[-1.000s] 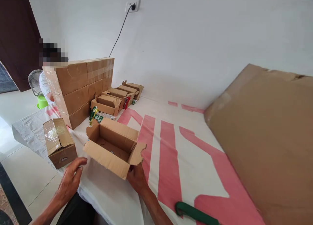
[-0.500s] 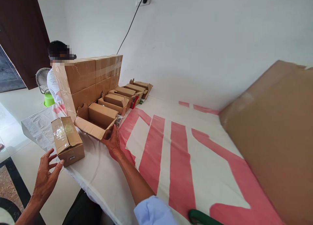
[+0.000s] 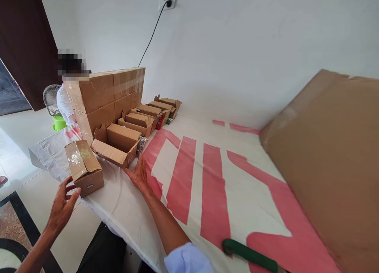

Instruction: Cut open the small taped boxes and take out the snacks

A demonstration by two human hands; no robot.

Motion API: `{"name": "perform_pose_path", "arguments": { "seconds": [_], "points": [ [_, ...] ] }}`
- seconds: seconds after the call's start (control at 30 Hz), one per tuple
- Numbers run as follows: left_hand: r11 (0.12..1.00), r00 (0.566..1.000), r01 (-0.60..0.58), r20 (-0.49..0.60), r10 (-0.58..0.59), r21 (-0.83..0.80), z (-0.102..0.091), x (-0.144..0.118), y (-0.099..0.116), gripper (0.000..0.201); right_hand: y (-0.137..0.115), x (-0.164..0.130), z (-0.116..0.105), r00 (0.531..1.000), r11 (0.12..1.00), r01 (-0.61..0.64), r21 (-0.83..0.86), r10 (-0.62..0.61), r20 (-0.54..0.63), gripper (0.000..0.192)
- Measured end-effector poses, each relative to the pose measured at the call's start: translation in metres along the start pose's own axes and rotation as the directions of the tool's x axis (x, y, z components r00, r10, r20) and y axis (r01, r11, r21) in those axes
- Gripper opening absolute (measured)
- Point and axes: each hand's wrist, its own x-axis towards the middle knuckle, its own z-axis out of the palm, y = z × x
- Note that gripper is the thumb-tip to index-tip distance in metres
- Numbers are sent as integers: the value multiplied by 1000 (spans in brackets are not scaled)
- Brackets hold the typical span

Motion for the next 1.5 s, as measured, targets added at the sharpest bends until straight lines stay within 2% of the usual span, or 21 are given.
{"name": "perform_pose_path", "arguments": {
  "seconds": [0.13, 0.27, 0.43, 0.57, 0.67, 0.77, 0.83, 0.9, 0.93, 1.0, 1.07, 1.17, 1.33, 1.43, 1.5],
  "points": [
    [994, 997, 43, -57, -49, -102, -26, 59, 2, 80, -8, -52, -5, 999, 997, -26, 68, 23, 42, 74],
    [968, 996, 67, -39, -79, -240, -44, 128, 15, 73, -38, -97, 4, 983, 969, -15, 248, -31, 182, 59],
    [964, 975, 218, 0, -220, -154, -45, 181, 23, 76, -81, -120, 12, 935, 941, -86, 328, -38, 352, 67],
    [974, 978, 202, 70, -195, -104, -40, 197, 22, 76, -94, -123, 10, 910, 934, -118, 338, -35, 413, 79],
    [984, 983, 169, 87, -164, -56, -36, 188, 23, 67, -99, -125, 5, 891, 928, -144, 345, -30, 452, 87],
    [992, 987, 127, 98, -127, 6, -29, 151, 25, 58, -100, -131, -10, 904, 918, -138, 372, -37, 427, 103],
    [996, 986, 79, 146, -85, 47, -22, 110, 28, 56, -95, -138, -29, 942, 913, -117, 390, -22, 334, 111],
    [992, 961, -46, 275, 13, 114, -13, 67, 36, 52, -83, -148, -56, 969, 909, -116, 399, 16, 245, 110],
    [993, 937, -77, 345, 42, 87, -8, 47, 41, 50, -76, -154, -71, 974, 907, -129, 400, 40, 224, 106],
    [993, 902, -115, 421, 96, 19, 2, 18, 53, 50, -62, -165, -99, 974, 906, -163, 390, 84, 212, 99],
    [988, 878, -134, 455, 151, -70, 12, 4, 63, 48, -51, -174, -121, 972, 909, -184, 375, 113, 205, 97],
    [979, 843, -118, 504, 187, -167, 27, 5, 71, 44, -43, -182, -140, 975, 911, -195, 364, 140, 172, 95],
    [982, 776, -9, 618, 125, -187, 39, 27, 80, 46, -48, -188, -147, 978, 910, -207, 360, 179, 110, 90],
    [981, 752, -51, 638, 162, -190, 41, 42, 85, 40, -48, -186, -151, 986, 936, -148, 321, 114, 123, 87],
    [972, 739, -96, 638, 215, -216, 45, 55, 85, 39, -37, -180, -163, 988, 966, -95, 242, 60, 145, 78]
  ]
}}
